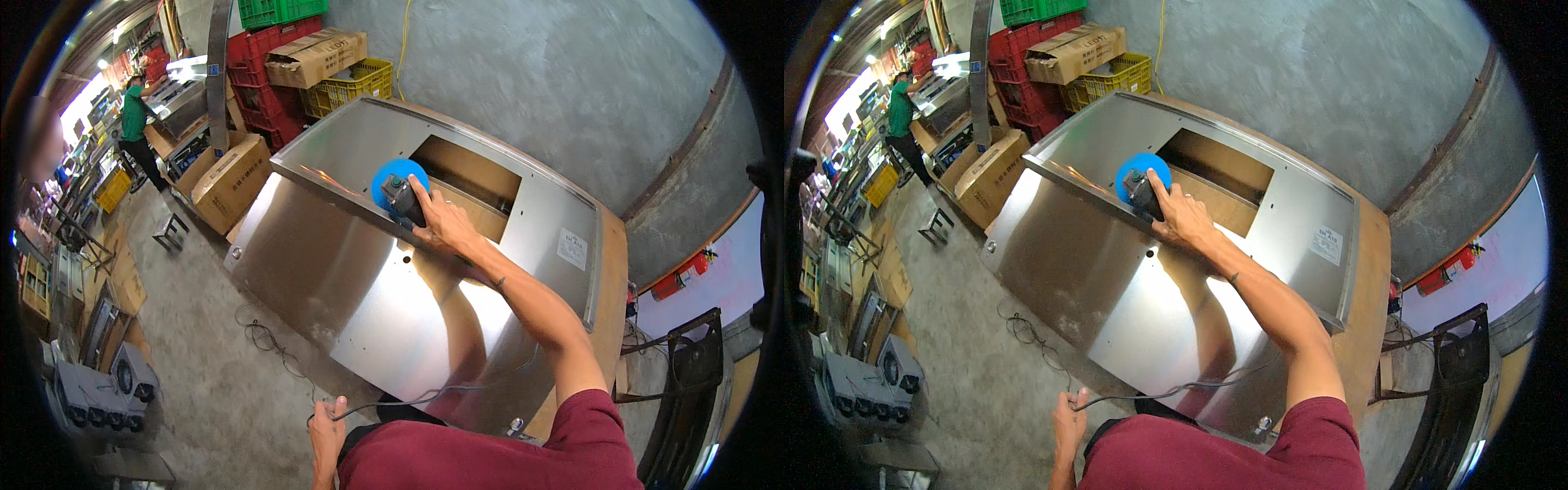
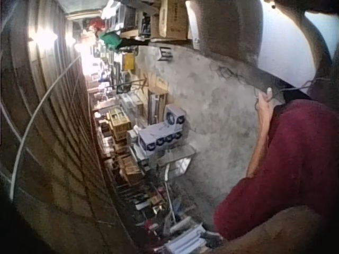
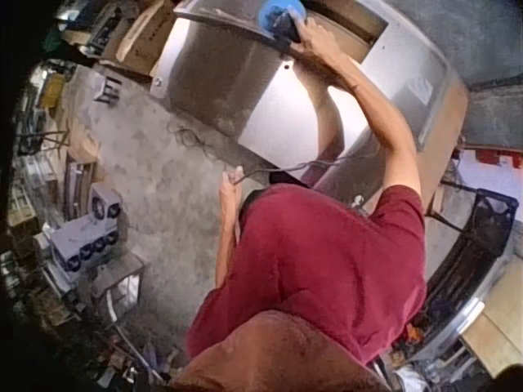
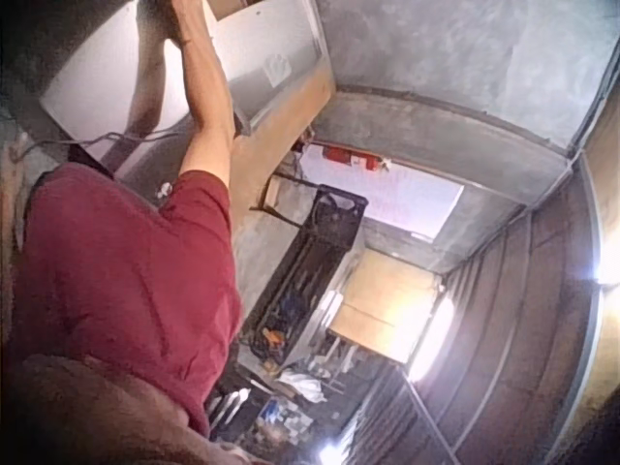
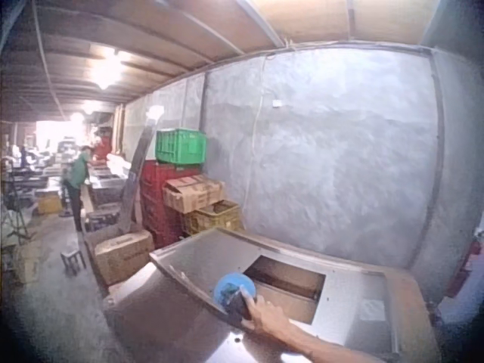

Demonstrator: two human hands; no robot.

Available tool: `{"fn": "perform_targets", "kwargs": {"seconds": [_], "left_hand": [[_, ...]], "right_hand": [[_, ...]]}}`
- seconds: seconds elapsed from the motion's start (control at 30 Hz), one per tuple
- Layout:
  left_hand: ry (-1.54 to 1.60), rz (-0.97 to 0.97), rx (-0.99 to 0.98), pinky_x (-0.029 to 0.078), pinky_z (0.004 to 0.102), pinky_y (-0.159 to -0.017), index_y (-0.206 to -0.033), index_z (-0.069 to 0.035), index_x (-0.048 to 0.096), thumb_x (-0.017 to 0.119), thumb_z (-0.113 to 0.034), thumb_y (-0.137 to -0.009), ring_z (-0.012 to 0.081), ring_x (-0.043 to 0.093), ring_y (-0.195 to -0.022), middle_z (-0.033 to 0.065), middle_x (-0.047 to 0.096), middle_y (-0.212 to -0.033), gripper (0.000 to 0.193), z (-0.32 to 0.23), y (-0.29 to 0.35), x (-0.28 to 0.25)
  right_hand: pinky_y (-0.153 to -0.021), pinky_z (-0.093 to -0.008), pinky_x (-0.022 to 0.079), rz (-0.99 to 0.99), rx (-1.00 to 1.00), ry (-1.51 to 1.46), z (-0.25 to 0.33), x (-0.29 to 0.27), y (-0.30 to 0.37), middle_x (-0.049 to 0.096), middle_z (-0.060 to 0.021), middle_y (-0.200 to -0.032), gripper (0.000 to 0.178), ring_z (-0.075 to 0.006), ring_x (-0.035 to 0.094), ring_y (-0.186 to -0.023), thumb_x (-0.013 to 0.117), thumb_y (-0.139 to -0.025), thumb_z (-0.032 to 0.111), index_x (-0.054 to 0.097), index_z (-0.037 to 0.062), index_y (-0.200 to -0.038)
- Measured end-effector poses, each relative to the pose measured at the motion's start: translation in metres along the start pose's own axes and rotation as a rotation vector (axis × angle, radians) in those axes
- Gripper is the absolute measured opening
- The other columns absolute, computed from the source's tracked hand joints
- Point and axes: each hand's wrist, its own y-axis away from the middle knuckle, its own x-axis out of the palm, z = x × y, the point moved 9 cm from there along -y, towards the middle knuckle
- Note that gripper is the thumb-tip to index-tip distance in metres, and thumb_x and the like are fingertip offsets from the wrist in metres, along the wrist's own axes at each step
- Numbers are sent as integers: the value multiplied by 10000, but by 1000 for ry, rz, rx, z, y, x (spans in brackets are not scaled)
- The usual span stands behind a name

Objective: The person carries a stainless steel range hood to a workbench, then uses an angle grinder with different polishing pads to smooth and polish the metal surface. The person changes pads and continues polishing different areas of the hood.

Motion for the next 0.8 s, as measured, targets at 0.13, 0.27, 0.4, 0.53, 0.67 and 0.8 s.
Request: {"fn": "perform_targets", "kwargs": {"seconds": [0.13, 0.27, 0.4, 0.53, 0.67, 0.8], "left_hand": [[60, -30, 49, 520, 512, -692, -923, 29, 581, 663, -476, -1045, 451, 685, -706, 264, 678, -747, 526, 3, 26, 3], [63, -9, 22, 513, 510, -683, -934, 26, 579, 663, -457, -1047, 443, 671, -685, 252, 666, -727, 503, -12, 66, -1], [14, -49, 41, 511, 515, -698, -947, 24, 582, 663, -451, -1044, 443, 670, -698, 240, 663, -718, 492, -2, 107, 10], [-28, 14, -40, 508, 522, -715, -967, 26, 592, 665, -468, -1035, 453, 677, -730, 237, 666, -724, 504, 8, 146, 32], [-39, 32, -15, 508, 505, -687, -962, 29, 601, 675, -472, -1028, 426, 676, -702, 231, 665, -718, 510, -1, 175, 55], [-33, 1, 37, 517, 477, -641, -934, 28, 597, 690, -458, -1025, 383, 678, -650, 208, 677, -705, 503, -15, 206, 78]], "right_hand": [[-867, -628, 580, 11, 22, 11, -14, -6, 27, 594, -340, -1229, 1155, -549, 683, -1045, 851, -829, 245, 94, 258, -1701], [-883, -625, 582, -26, 19, 13, -36, -12, 59, 582, -365, -1272, 1152, -548, 686, -1046, 832, -831, 252, 82, 264, -1705], [-892, -612, 589, -47, 34, 22, -45, -25, 92, 574, -378, -1286, 1149, -551, 687, -1042, 836, -836, 273, 87, 259, -1706], [-878, -602, 591, -29, 63, 29, -65, -39, 130, 579, -383, -1273, 1155, -553, 689, -1029, 840, -834, 275, 82, 241, -1706], [-855, -594, 591, -46, 58, 38, -87, -53, 167, 587, -377, -1249, 1145, -549, 691, -1013, 836, -828, 267, 99, 222, -1703], [-836, -590, 591, -23, 47, 38, -105, -64, 201, 597, -358, -1203, 1116, -539, 694, -987, 826, -823, 260, 135, 208, -1698]]}}
